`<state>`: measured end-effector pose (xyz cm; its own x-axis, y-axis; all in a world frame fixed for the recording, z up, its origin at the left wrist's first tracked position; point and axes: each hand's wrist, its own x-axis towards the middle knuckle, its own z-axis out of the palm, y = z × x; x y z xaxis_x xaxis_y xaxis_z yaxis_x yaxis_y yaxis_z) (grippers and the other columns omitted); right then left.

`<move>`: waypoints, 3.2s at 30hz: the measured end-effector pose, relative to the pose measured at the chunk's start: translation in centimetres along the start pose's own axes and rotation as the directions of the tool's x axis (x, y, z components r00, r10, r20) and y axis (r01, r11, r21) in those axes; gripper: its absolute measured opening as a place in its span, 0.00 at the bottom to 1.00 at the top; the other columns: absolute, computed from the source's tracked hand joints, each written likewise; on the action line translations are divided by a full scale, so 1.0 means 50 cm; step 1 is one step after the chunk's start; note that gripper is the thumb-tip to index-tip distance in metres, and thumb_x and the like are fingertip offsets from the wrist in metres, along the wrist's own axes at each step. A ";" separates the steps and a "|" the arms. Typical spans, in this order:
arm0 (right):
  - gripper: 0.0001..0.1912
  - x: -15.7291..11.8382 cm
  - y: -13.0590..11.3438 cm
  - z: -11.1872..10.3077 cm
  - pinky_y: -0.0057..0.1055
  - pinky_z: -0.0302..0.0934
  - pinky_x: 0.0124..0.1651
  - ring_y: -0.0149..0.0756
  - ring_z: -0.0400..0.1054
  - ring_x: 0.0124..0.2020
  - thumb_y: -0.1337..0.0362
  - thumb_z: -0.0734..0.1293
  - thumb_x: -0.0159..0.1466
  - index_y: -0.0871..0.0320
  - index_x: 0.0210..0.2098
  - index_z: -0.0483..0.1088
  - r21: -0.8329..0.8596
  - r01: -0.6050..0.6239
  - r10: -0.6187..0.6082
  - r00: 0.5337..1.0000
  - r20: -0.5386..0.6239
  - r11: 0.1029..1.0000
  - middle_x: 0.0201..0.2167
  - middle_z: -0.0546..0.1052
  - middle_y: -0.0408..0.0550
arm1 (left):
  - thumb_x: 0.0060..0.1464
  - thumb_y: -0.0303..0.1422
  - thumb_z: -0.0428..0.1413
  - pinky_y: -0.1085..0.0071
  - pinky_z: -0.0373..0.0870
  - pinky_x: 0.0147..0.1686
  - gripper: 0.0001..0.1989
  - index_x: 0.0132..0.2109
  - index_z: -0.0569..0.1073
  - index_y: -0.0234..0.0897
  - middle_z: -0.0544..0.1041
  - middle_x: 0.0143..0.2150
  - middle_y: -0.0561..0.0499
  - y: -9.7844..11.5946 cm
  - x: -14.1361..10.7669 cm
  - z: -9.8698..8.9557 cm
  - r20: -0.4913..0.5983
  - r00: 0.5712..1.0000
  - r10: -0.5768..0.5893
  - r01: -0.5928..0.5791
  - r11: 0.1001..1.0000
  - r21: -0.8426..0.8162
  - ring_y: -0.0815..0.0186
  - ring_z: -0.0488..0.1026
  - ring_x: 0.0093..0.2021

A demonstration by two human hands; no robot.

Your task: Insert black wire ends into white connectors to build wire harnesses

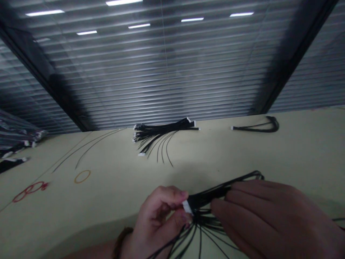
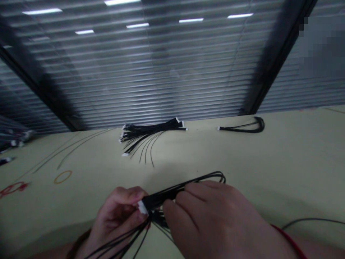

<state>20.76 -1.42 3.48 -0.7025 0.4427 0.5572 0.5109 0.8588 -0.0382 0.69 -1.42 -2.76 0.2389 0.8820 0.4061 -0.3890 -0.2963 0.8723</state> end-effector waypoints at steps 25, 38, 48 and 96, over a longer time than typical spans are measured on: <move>0.12 -0.005 -0.007 0.003 0.34 0.48 0.29 0.32 0.60 0.26 0.73 0.53 0.66 0.58 0.35 0.65 -0.103 0.003 -0.004 1.000 -0.016 0.995 0.25 0.71 0.42 | 0.55 0.20 0.54 0.83 0.68 0.29 0.17 0.45 0.73 0.49 0.73 0.34 0.56 0.008 -0.004 -0.002 0.047 0.998 -0.046 0.045 0.999 0.020 0.75 0.70 0.30; 0.13 0.001 -0.014 0.002 0.33 0.45 0.26 0.33 0.58 0.22 0.74 0.53 0.66 0.59 0.34 0.66 -0.087 0.004 -0.006 1.000 -0.029 0.996 0.22 0.68 0.42 | 0.55 0.20 0.54 0.82 0.67 0.28 0.16 0.45 0.73 0.47 0.73 0.34 0.54 0.004 -0.008 -0.005 0.065 0.994 -0.087 0.088 0.996 -0.023 0.75 0.69 0.29; 0.17 0.004 -0.022 0.008 0.33 0.46 0.25 0.34 0.59 0.22 0.72 0.50 0.68 0.59 0.29 0.66 -0.127 0.010 -0.013 1.000 -0.020 0.992 0.20 0.68 0.43 | 0.54 0.21 0.55 0.82 0.68 0.28 0.17 0.45 0.73 0.49 0.74 0.34 0.55 -0.001 -0.017 -0.007 0.050 0.989 -0.140 0.140 0.990 0.001 0.74 0.70 0.30; 0.09 -0.027 -0.017 0.017 0.31 0.43 0.20 0.34 0.58 0.17 0.74 0.58 0.56 0.53 0.31 0.63 -0.127 0.004 0.019 0.983 0.182 0.992 0.21 0.69 0.40 | 0.52 0.32 0.59 0.78 0.65 0.20 0.09 0.41 0.70 0.37 0.73 0.29 0.56 0.030 0.044 -0.001 -0.301 0.906 -0.298 0.340 0.936 0.094 0.74 0.67 0.22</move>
<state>20.86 -2.55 2.06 -0.7711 0.4985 0.3961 0.5665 0.8211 0.0695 0.56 0.08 -0.58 0.0643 0.9976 0.0256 -0.1990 -0.0123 0.9799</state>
